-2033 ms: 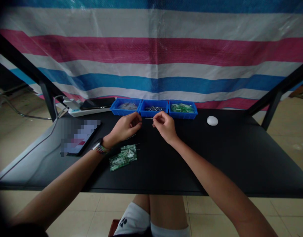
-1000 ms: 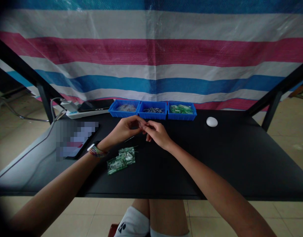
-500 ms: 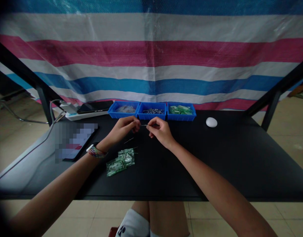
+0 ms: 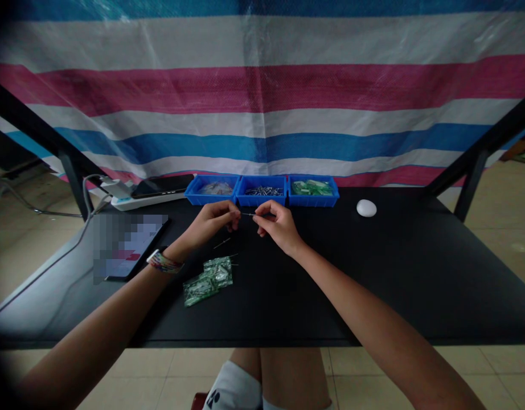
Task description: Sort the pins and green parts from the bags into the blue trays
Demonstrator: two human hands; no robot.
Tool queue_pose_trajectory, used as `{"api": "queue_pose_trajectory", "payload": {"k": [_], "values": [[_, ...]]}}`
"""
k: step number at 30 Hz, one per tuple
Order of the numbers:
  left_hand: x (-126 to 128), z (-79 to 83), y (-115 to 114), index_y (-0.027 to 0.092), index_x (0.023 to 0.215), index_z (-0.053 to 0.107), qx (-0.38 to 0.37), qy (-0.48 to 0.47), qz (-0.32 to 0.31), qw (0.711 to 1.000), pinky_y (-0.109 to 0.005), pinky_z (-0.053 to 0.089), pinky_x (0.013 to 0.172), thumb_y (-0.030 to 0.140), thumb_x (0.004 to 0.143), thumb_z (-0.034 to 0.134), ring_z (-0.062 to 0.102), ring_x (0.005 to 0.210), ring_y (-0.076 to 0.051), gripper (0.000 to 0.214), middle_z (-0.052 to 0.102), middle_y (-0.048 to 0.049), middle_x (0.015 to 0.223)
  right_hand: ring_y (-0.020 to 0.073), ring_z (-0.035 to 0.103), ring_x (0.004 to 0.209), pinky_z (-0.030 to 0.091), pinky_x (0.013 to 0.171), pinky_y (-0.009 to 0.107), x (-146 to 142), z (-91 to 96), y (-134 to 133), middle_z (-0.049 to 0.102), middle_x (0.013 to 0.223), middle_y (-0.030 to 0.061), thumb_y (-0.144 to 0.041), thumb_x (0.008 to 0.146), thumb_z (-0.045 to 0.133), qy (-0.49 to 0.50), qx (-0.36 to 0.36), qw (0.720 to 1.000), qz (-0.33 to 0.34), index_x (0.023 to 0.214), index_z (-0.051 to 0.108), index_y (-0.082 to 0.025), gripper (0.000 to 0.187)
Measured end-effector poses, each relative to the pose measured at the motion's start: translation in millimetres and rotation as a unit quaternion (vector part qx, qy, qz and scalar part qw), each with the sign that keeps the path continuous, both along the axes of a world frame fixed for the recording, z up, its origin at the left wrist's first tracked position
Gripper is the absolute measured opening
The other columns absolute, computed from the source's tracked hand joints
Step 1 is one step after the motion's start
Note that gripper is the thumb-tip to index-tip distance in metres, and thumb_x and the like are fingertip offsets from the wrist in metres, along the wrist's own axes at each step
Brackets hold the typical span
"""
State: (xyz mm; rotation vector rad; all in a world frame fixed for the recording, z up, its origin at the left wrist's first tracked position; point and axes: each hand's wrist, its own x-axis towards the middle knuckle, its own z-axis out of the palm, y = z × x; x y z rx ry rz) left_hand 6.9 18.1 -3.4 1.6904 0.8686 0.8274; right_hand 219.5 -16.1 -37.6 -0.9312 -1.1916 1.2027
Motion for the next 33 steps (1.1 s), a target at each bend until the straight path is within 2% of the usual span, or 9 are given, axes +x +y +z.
{"api": "queue_pose_trajectory", "payload": {"k": [4, 7, 10, 18, 24, 33], "values": [[-1, 2.6, -1, 0.016, 0.085, 0.065, 0.016, -0.024, 0.013, 1.0, -0.023, 0.052, 0.061, 0.046, 0.092, 0.073, 0.065, 0.068, -0.014, 0.031, 0.067, -0.0015, 0.076, 0.0109, 0.065, 0.053, 0.055, 0.05, 0.024, 3, -1.7, 3, 0.07, 0.082, -0.0023, -0.047, 0.078, 0.085, 0.026, -0.038, 0.999, 0.022, 0.092, 0.068, -0.021, 0.034], [-2, 3.3, -1, 0.016, 0.086, 0.066, 0.027, -0.02, 0.019, 0.999, -0.022, 0.048, 0.057, 0.045, 0.092, 0.073, 0.064, 0.067, -0.013, 0.03, 0.067, -0.0021, 0.078, 0.0123, 0.066, 0.053, 0.056, 0.05, 0.025, 5, -2.4, 5, 0.07, 0.076, -0.0005, -0.056, 0.085, 0.076, 0.034, -0.057, 0.997, 0.048, 0.088, 0.068, -0.02, 0.037], [-2, 3.5, -1, 0.016, 0.086, 0.067, 0.032, -0.004, 0.022, 0.999, -0.02, 0.045, 0.054, 0.044, 0.091, 0.073, 0.063, 0.065, -0.013, 0.029, 0.067, -0.002, 0.076, 0.0132, 0.066, 0.053, 0.056, 0.049, 0.025, 6, -2.5, 5, 0.069, 0.071, 0.0001, -0.061, 0.086, 0.074, 0.025, -0.062, 0.996, 0.061, 0.085, 0.069, -0.019, 0.042], [1, 11.5, -5, 0.016, 0.085, 0.069, 0.044, 0.013, 0.015, 0.999, -0.021, 0.044, 0.053, 0.042, 0.088, 0.073, 0.062, 0.064, -0.013, 0.026, 0.067, -0.0023, 0.079, 0.0124, 0.064, 0.053, 0.056, 0.05, 0.025, 4, -2.7, 3, 0.069, 0.07, -0.0012, -0.052, 0.082, 0.081, 0.0, -0.04, 0.998, 0.048, 0.081, 0.069, -0.021, 0.033], [2, 13.4, -6, 0.016, 0.077, 0.066, 0.006, 0.034, 0.01, 0.999, -0.022, 0.039, 0.051, 0.045, 0.091, 0.064, 0.057, 0.057, -0.012, 0.032, 0.065, -0.0022, 0.07, 0.0119, 0.063, 0.052, 0.054, 0.049, 0.025, 2, 1.0, 0, 0.068, 0.069, -0.0022, -0.046, 0.079, 0.085, -0.007, -0.005, 1.0, 0.027, 0.079, 0.071, -0.021, 0.029], [2, 12.4, -6, 0.016, 0.079, 0.066, -0.01, 0.029, 0.012, 0.999, -0.022, 0.039, 0.05, 0.045, 0.087, 0.069, 0.056, 0.057, -0.011, 0.03, 0.064, -0.0017, 0.07, 0.0113, 0.061, 0.05, 0.053, 0.048, 0.025, 0, 0.1, -1, 0.066, 0.069, -0.0027, -0.042, 0.081, 0.082, -0.013, 0.021, 1.0, -0.008, 0.083, 0.073, -0.021, 0.024]]}}
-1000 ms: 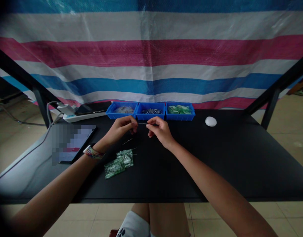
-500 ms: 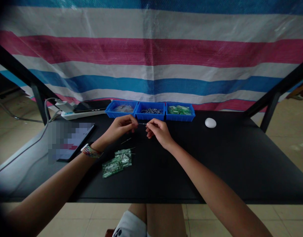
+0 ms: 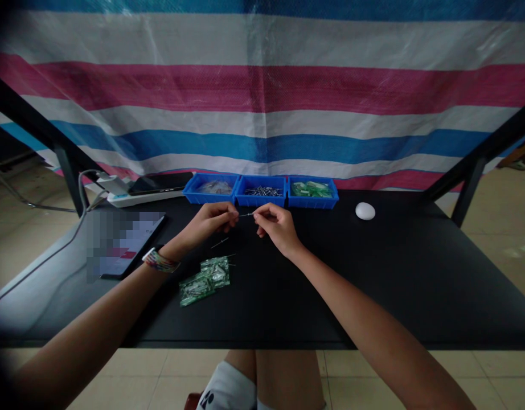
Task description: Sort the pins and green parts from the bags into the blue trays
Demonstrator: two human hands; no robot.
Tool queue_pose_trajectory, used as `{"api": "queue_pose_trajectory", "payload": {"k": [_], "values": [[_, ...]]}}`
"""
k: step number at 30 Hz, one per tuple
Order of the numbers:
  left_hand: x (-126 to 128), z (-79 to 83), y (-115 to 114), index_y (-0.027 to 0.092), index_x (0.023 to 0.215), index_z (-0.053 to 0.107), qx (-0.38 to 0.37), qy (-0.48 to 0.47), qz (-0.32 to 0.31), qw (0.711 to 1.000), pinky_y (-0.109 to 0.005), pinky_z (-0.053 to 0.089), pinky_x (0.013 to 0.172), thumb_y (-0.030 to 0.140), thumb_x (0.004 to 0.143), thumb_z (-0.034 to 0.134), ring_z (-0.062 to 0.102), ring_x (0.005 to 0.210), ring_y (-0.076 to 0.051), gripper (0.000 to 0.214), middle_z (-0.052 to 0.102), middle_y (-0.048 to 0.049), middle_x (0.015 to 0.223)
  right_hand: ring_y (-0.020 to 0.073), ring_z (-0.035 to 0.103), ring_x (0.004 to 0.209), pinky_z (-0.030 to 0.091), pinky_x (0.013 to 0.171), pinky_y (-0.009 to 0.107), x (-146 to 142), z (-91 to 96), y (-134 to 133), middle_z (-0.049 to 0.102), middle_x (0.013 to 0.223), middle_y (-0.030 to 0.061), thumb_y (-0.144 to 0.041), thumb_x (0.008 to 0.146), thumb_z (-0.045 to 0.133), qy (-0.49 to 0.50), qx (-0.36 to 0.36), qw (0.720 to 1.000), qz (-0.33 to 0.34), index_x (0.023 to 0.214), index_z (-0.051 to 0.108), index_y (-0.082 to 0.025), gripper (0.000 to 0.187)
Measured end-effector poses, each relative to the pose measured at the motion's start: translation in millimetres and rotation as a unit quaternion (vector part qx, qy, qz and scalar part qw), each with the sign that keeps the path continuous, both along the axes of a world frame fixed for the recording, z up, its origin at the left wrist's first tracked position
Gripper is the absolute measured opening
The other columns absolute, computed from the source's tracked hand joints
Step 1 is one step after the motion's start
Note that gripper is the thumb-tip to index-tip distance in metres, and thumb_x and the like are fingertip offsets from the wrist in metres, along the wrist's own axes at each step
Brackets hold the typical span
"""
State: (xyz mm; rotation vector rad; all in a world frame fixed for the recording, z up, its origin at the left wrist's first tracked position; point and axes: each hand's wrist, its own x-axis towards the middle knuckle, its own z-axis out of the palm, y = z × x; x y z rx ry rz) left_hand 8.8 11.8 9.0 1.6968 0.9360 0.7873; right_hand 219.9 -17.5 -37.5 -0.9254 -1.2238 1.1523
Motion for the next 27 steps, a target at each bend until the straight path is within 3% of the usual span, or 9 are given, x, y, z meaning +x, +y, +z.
{"api": "queue_pose_trajectory", "payload": {"k": [7, 13, 24, 27], "values": [[2, -0.5, -1, 0.016, 0.081, 0.065, 0.018, -0.031, 0.025, 0.999, -0.02, 0.04, 0.05, 0.042, 0.085, 0.076, 0.053, 0.058, -0.01, 0.028, 0.059, 0.0014, 0.069, 0.0124, 0.065, 0.05, 0.054, 0.047, 0.025, 1, -5.6, 3, 0.07, 0.077, -0.0033, -0.043, 0.08, 0.078, 0.037, -0.043, 0.998, 0.005, 0.099, 0.068, -0.021, 0.03], [3, -5.1, 1, 0.016, 0.08, 0.066, 0.04, -0.081, 0.03, 0.995, -0.021, 0.046, 0.055, 0.041, 0.081, 0.084, 0.055, 0.064, -0.01, 0.031, 0.06, 0.0001, 0.077, 0.0132, 0.065, 0.051, 0.053, 0.047, 0.024, 2, -5.8, 4, 0.067, 0.068, -0.0009, -0.057, 0.09, 0.069, 0.042, -0.055, 0.997, 0.04, 0.083, 0.066, -0.02, 0.038], [2, -9.3, 4, 0.016, 0.086, 0.065, 0.038, -0.086, 0.019, 0.995, -0.022, 0.049, 0.058, 0.038, 0.079, 0.086, 0.057, 0.065, -0.011, 0.031, 0.059, 0.0014, 0.077, 0.0112, 0.062, 0.052, 0.051, 0.049, 0.024, 0, -5.4, 2, 0.069, 0.071, -0.0009, -0.053, 0.084, 0.081, 0.004, -0.016, 0.999, 0.029, 0.083, 0.068, -0.02, 0.036], [0, -10.1, 5, 0.017, 0.092, 0.064, 0.016, -0.068, 0.022, 0.997, -0.021, 0.044, 0.053, 0.037, 0.082, 0.081, 0.057, 0.06, -0.01, 0.028, 0.06, 0.0024, 0.076, 0.0109, 0.062, 0.051, 0.051, 0.049, 0.024, -1, -4.8, 1, 0.072, 0.075, -0.0002, -0.051, 0.082, 0.084, 0.006, -0.008, 1.0, 0.018, 0.087, 0.069, -0.02, 0.035]]}}
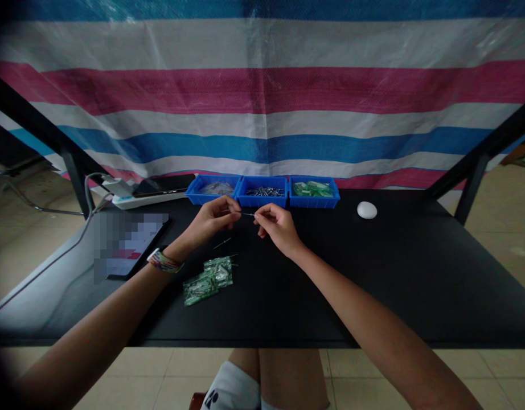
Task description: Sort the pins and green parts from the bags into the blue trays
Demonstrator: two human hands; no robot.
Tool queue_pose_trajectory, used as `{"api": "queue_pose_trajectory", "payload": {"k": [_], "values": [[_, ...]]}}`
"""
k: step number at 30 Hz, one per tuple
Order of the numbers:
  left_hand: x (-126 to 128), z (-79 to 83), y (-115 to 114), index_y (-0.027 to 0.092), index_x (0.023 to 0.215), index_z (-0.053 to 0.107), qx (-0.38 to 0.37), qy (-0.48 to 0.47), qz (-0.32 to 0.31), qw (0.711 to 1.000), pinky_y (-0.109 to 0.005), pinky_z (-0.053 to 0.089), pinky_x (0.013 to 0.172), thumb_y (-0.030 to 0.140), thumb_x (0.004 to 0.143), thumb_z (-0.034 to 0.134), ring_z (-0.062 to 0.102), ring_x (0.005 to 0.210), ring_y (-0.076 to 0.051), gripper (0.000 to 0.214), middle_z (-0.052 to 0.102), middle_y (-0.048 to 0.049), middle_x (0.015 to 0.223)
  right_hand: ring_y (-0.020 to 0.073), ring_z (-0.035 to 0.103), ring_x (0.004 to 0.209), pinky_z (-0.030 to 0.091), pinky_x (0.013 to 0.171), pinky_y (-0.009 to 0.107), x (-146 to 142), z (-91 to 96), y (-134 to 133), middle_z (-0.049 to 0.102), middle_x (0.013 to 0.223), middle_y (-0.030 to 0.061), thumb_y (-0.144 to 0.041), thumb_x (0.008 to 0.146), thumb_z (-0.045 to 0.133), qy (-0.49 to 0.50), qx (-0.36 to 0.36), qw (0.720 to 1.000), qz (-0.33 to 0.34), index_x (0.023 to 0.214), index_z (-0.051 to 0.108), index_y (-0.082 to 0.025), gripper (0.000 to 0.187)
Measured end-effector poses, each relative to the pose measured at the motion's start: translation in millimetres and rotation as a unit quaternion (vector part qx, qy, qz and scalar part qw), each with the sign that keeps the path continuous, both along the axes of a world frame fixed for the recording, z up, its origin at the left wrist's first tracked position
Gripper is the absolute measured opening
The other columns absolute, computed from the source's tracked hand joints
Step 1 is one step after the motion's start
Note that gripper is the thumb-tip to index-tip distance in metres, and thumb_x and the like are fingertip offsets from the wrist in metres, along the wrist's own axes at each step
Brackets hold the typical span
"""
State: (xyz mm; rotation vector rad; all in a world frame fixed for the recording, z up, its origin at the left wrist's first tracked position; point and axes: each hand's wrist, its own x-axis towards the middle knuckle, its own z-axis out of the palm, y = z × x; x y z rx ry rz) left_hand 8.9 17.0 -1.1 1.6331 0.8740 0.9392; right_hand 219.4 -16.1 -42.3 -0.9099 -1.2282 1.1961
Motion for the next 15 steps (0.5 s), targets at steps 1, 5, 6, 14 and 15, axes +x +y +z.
{"api": "queue_pose_trajectory", "payload": {"k": [1, 5, 6, 14, 15], "values": [[-0.8, -0.3, 0.4, 0.017, 0.093, 0.064, -0.01, 0.012, -0.001, 1.0, -0.02, 0.041, 0.051, 0.038, 0.084, 0.077, 0.057, 0.059, -0.01, 0.027, 0.061, 0.0018, 0.076, 0.0109, 0.062, 0.051, 0.052, 0.049, 0.025, -0.1, 0.4, -0.2, 0.072, 0.076, 0.0, -0.051, 0.081, 0.084, 0.001, 0.001, 1.0, -0.001, 0.088, 0.069, -0.02, 0.035], [-2.2, -0.4, 0.8, 0.016, 0.088, 0.064, -0.024, 0.058, -0.006, 0.998, -0.021, 0.036, 0.049, 0.046, 0.093, 0.062, 0.058, 0.057, -0.011, 0.031, 0.064, -0.0012, 0.074, 0.0105, 0.062, 0.049, 0.051, 0.047, 0.025, -0.6, 2.6, -1.1, 0.073, 0.08, 0.0002, -0.052, 0.08, 0.086, -0.003, 0.01, 1.0, -0.006, 0.088, 0.068, -0.02, 0.037], [-2.0, -0.1, 0.4, 0.016, 0.085, 0.064, -0.022, 0.062, -0.006, 0.998, -0.021, 0.036, 0.049, 0.047, 0.094, 0.061, 0.058, 0.057, -0.011, 0.033, 0.063, -0.0012, 0.073, 0.0103, 0.062, 0.049, 0.051, 0.047, 0.025, -0.8, 3.1, -1.4, 0.073, 0.081, 0.0001, -0.052, 0.08, 0.086, -0.006, 0.013, 1.0, -0.009, 0.088, 0.068, -0.021, 0.038], [-0.1, 2.6, -2.6, 0.016, 0.085, 0.065, -0.016, 0.047, -0.009, 0.999, -0.02, 0.037, 0.05, 0.039, 0.086, 0.072, 0.059, 0.059, -0.01, 0.025, 0.063, 0.0001, 0.075, 0.0107, 0.062, 0.05, 0.053, 0.048, 0.026, -0.7, 3.1, -1.8, 0.072, 0.083, -0.0005, -0.047, 0.081, 0.086, -0.009, 0.019, 1.0, -0.015, 0.092, 0.068, -0.021, 0.033], [-0.1, 2.7, -2.8, 0.016, 0.084, 0.065, -0.014, 0.045, -0.01, 0.999, -0.02, 0.037, 0.05, 0.038, 0.086, 0.073, 0.058, 0.059, -0.01, 0.024, 0.062, 0.0004, 0.074, 0.0108, 0.063, 0.05, 0.053, 0.048, 0.026, -0.3, 2.5, -1.5, 0.073, 0.084, -0.0004, -0.046, 0.08, 0.086, -0.005, 0.015, 1.0, -0.016, 0.093, 0.069, -0.021, 0.033]]}}
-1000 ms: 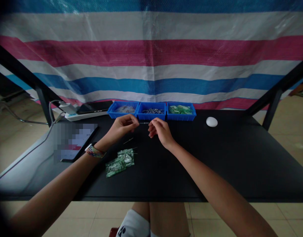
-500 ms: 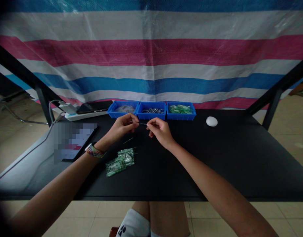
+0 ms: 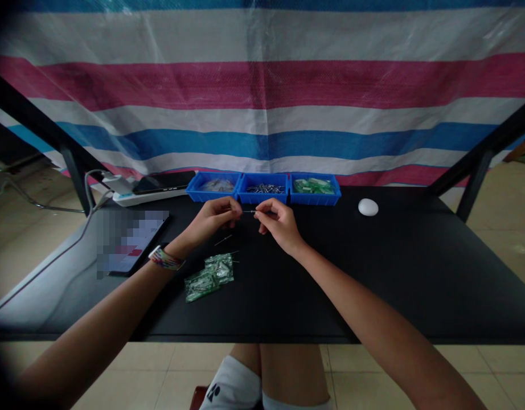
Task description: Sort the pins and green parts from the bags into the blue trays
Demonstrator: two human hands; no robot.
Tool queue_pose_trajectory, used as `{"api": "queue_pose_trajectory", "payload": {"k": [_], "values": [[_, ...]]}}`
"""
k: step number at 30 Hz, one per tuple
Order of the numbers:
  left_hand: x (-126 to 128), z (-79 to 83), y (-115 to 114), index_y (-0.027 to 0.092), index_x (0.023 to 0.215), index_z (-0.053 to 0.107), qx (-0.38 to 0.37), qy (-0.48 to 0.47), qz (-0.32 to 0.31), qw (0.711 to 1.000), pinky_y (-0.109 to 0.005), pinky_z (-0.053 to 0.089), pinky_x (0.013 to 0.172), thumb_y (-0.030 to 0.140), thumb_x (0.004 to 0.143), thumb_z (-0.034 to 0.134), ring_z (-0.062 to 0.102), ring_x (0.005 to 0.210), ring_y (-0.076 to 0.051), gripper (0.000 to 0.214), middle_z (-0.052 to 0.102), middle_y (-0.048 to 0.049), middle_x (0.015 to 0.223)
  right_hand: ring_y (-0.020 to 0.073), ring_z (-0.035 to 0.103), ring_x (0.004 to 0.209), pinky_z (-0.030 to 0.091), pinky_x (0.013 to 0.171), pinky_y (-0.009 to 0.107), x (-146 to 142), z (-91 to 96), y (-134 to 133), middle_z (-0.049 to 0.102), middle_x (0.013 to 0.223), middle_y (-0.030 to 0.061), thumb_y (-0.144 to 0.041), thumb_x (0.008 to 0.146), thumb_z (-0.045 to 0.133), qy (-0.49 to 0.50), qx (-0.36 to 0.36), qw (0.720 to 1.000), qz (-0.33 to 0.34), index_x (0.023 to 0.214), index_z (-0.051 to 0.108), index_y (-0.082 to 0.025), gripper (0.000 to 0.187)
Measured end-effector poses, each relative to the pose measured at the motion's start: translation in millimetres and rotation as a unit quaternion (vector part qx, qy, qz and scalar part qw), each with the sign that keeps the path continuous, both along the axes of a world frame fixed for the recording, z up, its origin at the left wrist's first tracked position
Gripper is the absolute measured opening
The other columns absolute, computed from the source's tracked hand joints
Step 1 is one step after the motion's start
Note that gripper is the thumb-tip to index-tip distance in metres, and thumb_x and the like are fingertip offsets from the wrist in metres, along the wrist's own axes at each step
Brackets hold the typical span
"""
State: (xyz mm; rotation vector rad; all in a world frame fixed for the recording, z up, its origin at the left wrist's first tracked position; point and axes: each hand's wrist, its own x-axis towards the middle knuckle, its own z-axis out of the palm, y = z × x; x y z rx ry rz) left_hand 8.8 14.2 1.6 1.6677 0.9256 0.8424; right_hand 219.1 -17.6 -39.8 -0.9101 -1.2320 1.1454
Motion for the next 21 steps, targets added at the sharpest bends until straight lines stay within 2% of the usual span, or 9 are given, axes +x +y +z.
{"api": "queue_pose_trajectory", "payload": {"k": [8, 14, 17, 19, 21], "values": [[2, 4.7, -3, 0.017, 0.079, 0.063, 0.025, -0.021, 0.007, 0.999, -0.021, 0.043, 0.053, 0.035, 0.084, 0.078, 0.057, 0.061, -0.011, 0.024, 0.06, 0.001, 0.072, 0.0111, 0.064, 0.051, 0.053, 0.05, 0.025, 4, -0.2, 1, 0.072, 0.079, -0.0018, -0.043, 0.083, 0.082, 0.043, -0.028, 0.999, 0.016, 0.089, 0.065, -0.021, 0.028], [4, 5.9, -5, 0.017, 0.082, 0.063, 0.026, -0.021, -0.015, 0.999, -0.022, 0.046, 0.056, 0.036, 0.083, 0.078, 0.059, 0.063, -0.011, 0.025, 0.061, 0.0007, 0.077, 0.0131, 0.064, 0.054, 0.056, 0.054, 0.029, 3, 5.1, -3, 0.07, 0.075, -0.0008, -0.044, 0.08, 0.085, -0.007, -0.001, 1.0, 0.011, 0.082, 0.066, -0.021, 0.029], [3, 3.1, -4, 0.017, 0.095, 0.064, 0.015, -0.012, -0.017, 1.0, -0.022, 0.046, 0.055, 0.034, 0.084, 0.075, 0.06, 0.062, -0.011, 0.023, 0.061, 0.0013, 0.078, 0.0148, 0.065, 0.056, 0.055, 0.056, 0.03, 8, 11.6, -2, 0.067, 0.07, -0.0016, -0.041, 0.082, 0.083, -0.038, 0.034, 0.998, -0.032, 0.082, 0.066, -0.022, 0.025], [-1, 0.9, 0, 0.017, 0.1, 0.065, 0.026, 0.015, -0.01, 0.999, -0.023, 0.046, 0.055, 0.033, 0.085, 0.072, 0.06, 0.063, -0.013, 0.023, 0.063, 0.0007, 0.079, 0.0162, 0.066, 0.058, 0.054, 0.058, 0.031, 17, 18.4, 4, 0.066, 0.069, -0.0017, -0.038, 0.086, 0.079, -0.072, 0.077, 0.99, -0.093, 0.086, 0.066, -0.023, 0.02], [-9, -0.2, 5, 0.018, 0.098, 0.067, 0.065, 0.082, -0.013, 0.994, -0.023, 0.044, 0.055, 0.034, 0.084, 0.072, 0.06, 0.064, -0.014, 0.022, 0.065, -0.0005, 0.078, 0.0169, 0.066, 0.058, 0.052, 0.058, 0.031, 29, 25.4, 12, 0.065, 0.068, -0.0018, -0.036, 0.091, 0.075, -0.117, 0.124, 0.97, -0.171, 0.09, 0.068, -0.024, 0.015]]}}
